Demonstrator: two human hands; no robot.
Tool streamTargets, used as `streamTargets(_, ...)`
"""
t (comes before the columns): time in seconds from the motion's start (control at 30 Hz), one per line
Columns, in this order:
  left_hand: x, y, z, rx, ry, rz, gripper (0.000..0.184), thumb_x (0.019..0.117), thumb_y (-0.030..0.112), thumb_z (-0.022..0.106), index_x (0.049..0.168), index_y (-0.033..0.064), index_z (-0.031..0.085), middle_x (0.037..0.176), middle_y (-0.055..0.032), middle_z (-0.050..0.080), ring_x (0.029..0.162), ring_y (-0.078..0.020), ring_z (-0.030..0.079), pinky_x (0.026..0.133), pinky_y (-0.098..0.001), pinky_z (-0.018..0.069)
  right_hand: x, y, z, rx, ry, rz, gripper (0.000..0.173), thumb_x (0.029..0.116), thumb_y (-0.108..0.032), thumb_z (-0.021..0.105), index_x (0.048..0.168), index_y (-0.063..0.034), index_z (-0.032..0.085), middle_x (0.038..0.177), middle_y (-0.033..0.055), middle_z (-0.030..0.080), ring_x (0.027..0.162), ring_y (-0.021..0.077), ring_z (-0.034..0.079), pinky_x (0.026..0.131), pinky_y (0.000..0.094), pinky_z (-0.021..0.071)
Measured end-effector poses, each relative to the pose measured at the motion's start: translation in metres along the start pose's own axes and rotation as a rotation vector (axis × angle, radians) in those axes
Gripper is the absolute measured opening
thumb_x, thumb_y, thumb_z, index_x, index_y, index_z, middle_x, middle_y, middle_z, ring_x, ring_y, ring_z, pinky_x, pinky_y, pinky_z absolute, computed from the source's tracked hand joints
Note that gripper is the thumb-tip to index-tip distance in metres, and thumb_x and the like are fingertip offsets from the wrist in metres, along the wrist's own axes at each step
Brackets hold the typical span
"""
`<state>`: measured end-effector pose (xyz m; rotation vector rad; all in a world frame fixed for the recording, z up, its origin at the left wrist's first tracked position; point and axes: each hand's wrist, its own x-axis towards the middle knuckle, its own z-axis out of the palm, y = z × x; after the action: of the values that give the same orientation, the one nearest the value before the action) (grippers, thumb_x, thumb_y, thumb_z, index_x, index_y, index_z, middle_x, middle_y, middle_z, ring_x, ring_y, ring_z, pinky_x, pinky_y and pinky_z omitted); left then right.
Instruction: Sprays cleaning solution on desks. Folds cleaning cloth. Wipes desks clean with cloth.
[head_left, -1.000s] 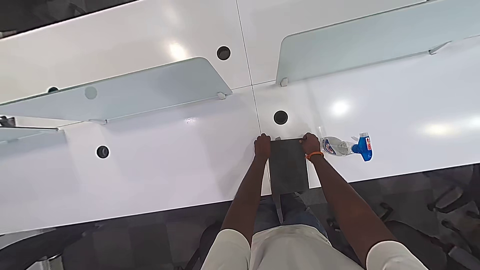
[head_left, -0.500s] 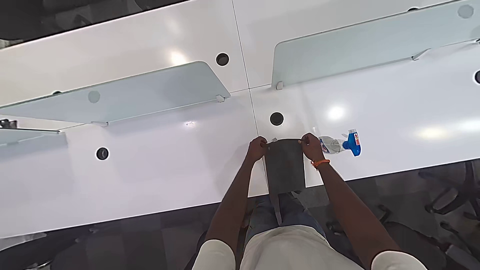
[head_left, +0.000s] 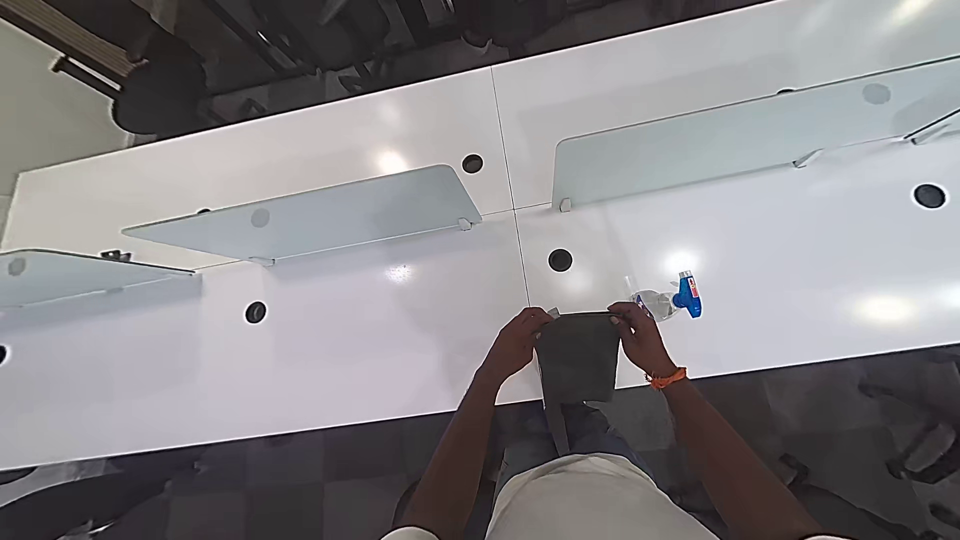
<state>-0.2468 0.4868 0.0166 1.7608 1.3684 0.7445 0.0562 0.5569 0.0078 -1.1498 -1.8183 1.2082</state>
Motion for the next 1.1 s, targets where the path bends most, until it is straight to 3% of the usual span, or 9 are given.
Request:
streamTargets(0.07, -0.003, 0.009, -0.004, 0.020, -0.029, 0.008, 0.039, 0.0996, 0.002, 0.050, 0.136, 0.0090, 0.062, 0.140, -0.0099, 0.061, 0.131, -0.0204, 0.057, 0.113, -0.0404, 0.0466, 0.000, -0.008, -0.003, -0.020, -0.026, -0.023, 0.024, 0.1034, -0.008, 0.052, 0.121, 0.0002, 0.065, 0.114, 0.0097, 0.071, 0.103, 0.0099, 0.068, 0.093, 0.0284, 0.0571)
streamTargets(0.2, -0.008, 0.018, -0.011, -0.007, -0.093, -0.082, 0.057, 0.0974, 0.005, 0.054, 0.153, 0.0082, 0.043, 0.149, -0.0096, 0.055, 0.136, -0.0217, 0.054, 0.115, -0.0459, 0.0439, -0.001, -0.023, -0.007, -0.072, -0.043, -0.075, 0.024, 0.1035, -0.010, 0.052, 0.121, -0.0008, 0.066, 0.113, 0.0098, 0.072, 0.104, 0.0110, 0.069, 0.096, 0.0306, 0.0564)
streamTargets(0.33, -0.013, 0.029, -0.020, -0.011, -0.088, -0.131, 0.043, 0.0976, 0.007, 0.054, 0.140, 0.0110, 0.057, 0.130, -0.0088, 0.067, 0.122, -0.0218, 0.063, 0.107, -0.0479, 0.0489, -0.003, -0.031, -0.012, -0.131, -0.050, -0.103, 0.025, 0.1039, -0.014, 0.053, 0.120, -0.0039, 0.069, 0.113, 0.0084, 0.073, 0.106, 0.0113, 0.069, 0.098, 0.0316, 0.0558)
streamTargets(0.47, -0.015, 0.043, -0.033, 0.013, -0.054, -0.079, 0.040, 0.0981, 0.004, 0.052, 0.135, 0.0121, 0.064, 0.133, -0.0066, 0.067, 0.125, -0.0222, 0.061, 0.110, -0.0447, 0.0446, 0.001, -0.048, -0.023, -0.150, -0.072, -0.136, 0.022, 0.1030, -0.015, 0.055, 0.114, -0.0048, 0.071, 0.108, 0.0075, 0.074, 0.102, 0.0108, 0.069, 0.095, 0.0310, 0.0560)
streamTargets(0.6, -0.007, 0.059, -0.048, 0.062, 0.011, 0.107, 0.043, 0.1008, 0.004, 0.049, 0.140, 0.0152, 0.063, 0.144, -0.0036, 0.062, 0.124, -0.0198, 0.062, 0.107, -0.0410, 0.0470, 0.016, -0.073, -0.038, -0.147, -0.024, -0.183, 0.023, 0.1031, -0.016, 0.056, 0.114, -0.0035, 0.071, 0.107, 0.0082, 0.074, 0.098, 0.0110, 0.070, 0.092, 0.0310, 0.0573)
streamTargets(0.73, 0.008, 0.083, -0.064, 0.101, 0.136, 0.108, 0.042, 0.1006, 0.005, 0.054, 0.142, 0.0108, 0.060, 0.144, -0.0058, 0.061, 0.132, -0.0178, 0.058, 0.114, -0.0410, 0.0454, 0.037, -0.102, -0.055, -0.183, 0.058, -0.240, 0.024, 0.1014, -0.013, 0.059, 0.122, -0.0057, 0.069, 0.113, 0.0077, 0.073, 0.098, 0.0114, 0.070, 0.089, 0.0333, 0.0590)
streamTargets(0.8, 0.014, 0.097, -0.071, 0.108, 0.242, 0.090, 0.044, 0.0984, 0.006, 0.061, 0.142, 0.0093, 0.058, 0.135, -0.0067, 0.066, 0.127, -0.0190, 0.061, 0.110, -0.0439, 0.0485, 0.045, -0.114, -0.062, -0.197, 0.100, -0.285, 0.025, 0.1004, -0.010, 0.060, 0.123, -0.0057, 0.069, 0.113, 0.0083, 0.073, 0.098, 0.0121, 0.070, 0.089, 0.0337, 0.0589)
streamTargets(0.93, 0.007, 0.115, -0.072, 0.106, 0.482, 0.129, 0.035, 0.0923, 0.007, 0.070, 0.127, 0.0102, 0.068, 0.109, -0.0037, 0.075, 0.104, -0.0170, 0.069, 0.096, -0.0427, 0.0542, 0.039, -0.129, -0.070, -0.158, 0.178, -0.370, 0.016, 0.0977, -0.007, 0.061, 0.108, -0.0053, 0.073, 0.105, 0.0048, 0.074, 0.095, 0.0097, 0.070, 0.088, 0.0320, 0.0591)
streamTargets(1.1, -0.037, 0.084, -0.025, 0.019, 0.487, 0.153, 0.013, 0.0950, 0.006, 0.067, 0.105, 0.0036, 0.076, 0.104, -0.0101, 0.074, 0.102, -0.0163, 0.069, 0.096, -0.0351, 0.0572, -0.021, -0.083, -0.049, -0.178, 0.129, -0.324, 0.016, 0.0996, -0.010, 0.061, 0.109, -0.0069, 0.074, 0.110, 0.0077, 0.073, 0.110, 0.0170, 0.068, 0.101, 0.0398, 0.0548)
